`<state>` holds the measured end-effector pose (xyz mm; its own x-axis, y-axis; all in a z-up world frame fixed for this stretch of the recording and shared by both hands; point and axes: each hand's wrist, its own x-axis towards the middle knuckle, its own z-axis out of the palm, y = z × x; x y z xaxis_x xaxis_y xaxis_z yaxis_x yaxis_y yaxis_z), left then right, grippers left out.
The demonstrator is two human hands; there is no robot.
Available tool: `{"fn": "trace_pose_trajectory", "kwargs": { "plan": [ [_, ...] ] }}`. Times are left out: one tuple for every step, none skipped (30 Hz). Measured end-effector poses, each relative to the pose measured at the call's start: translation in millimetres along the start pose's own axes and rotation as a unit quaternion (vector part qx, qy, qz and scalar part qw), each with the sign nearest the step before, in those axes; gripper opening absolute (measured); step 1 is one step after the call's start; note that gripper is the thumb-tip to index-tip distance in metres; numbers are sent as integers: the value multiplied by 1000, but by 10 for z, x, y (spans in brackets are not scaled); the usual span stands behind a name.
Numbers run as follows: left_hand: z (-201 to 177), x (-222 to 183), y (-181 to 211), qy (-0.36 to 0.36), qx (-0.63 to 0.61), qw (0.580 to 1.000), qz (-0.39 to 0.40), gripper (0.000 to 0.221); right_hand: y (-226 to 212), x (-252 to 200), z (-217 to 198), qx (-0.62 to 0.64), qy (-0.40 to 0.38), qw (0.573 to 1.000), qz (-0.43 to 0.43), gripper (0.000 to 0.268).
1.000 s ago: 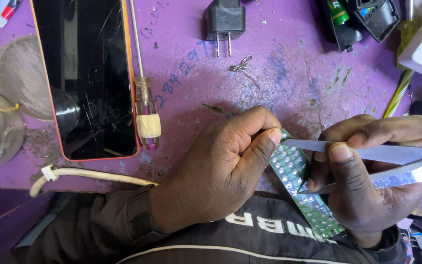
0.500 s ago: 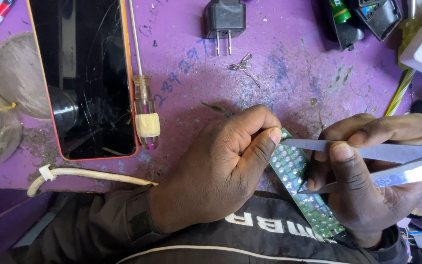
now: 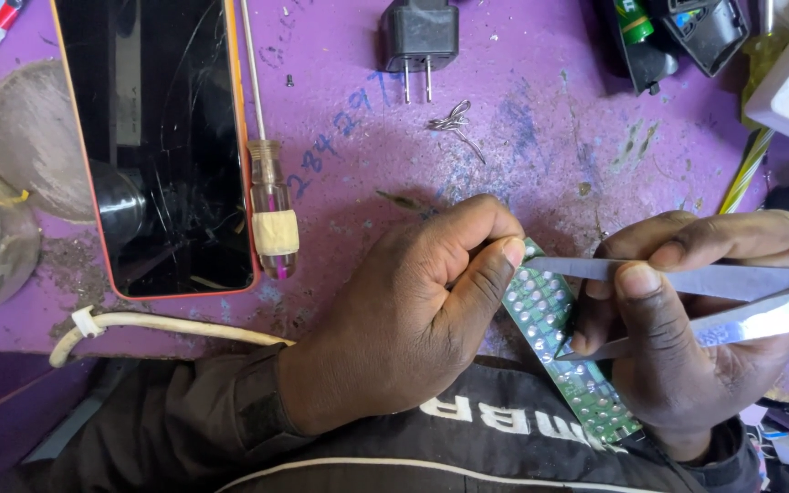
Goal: Repairing a remote control PCB by scraping contacts with scissors and handling small components
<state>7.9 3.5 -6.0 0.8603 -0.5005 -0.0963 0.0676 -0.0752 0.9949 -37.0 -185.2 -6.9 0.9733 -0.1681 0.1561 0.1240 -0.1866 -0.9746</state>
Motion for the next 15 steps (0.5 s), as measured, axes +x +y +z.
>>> {"fn": "trace_pose_trajectory", "kwargs": {
  "plan": [
    [2,0,-3,0,3,1000,-2,25,-2,-2,7,-2,3,1000,0,26],
    [3,-3,-6,1,6,1000,-4,25,-4,-4,14,-3,5,1000,1,26],
    [3,-5,-2,1,6,1000,-4,25,-1,-4,10,-3,5,1000,1,26],
    [-1,-4,2,0,-1,1000,-5,25,3,2,8,-9,-1,1000,-8,25],
    [-5,-3,6,-2,-8,1000,-6,24,7,8,6,-14,-7,1000,-18,24],
    [-6,-3,3,-2,-8,1000,-7,24,8,6,0,-14,-7,1000,-18,24],
    [-5,-3,-1,-3,-7,1000,-4,25,10,5,-7,-12,-6,1000,-10,24],
    [-3,-2,-3,-4,-7,1000,-1,25,9,2,-17,-10,-5,1000,-3,23],
    [5,-2,-9,-5,-7,1000,-1,25,8,10,-22,-11,-4,1000,-2,23],
    [11,-2,-13,-2,-4,1000,-1,24,8,18,-23,11,-8,1000,-14,22],
    [16,-2,-17,0,-2,1000,-1,24,7,25,-25,33,-13,999,-26,21],
    [13,-3,-11,-1,-3,1000,0,24,-17,-11,-79,31,-11,999,-26,21],
    [9,-5,-5,-2,-9,1000,-1,24,-42,-48,-130,24,20,999,22,23],
    [0,-4,-1,0,-15,1000,0,24,-60,-69,-179,18,50,996,68,29],
    [-2,0,1,2,-16,1000,1,24,-35,-78,-216,18,48,996,66,29]
  ]
}}
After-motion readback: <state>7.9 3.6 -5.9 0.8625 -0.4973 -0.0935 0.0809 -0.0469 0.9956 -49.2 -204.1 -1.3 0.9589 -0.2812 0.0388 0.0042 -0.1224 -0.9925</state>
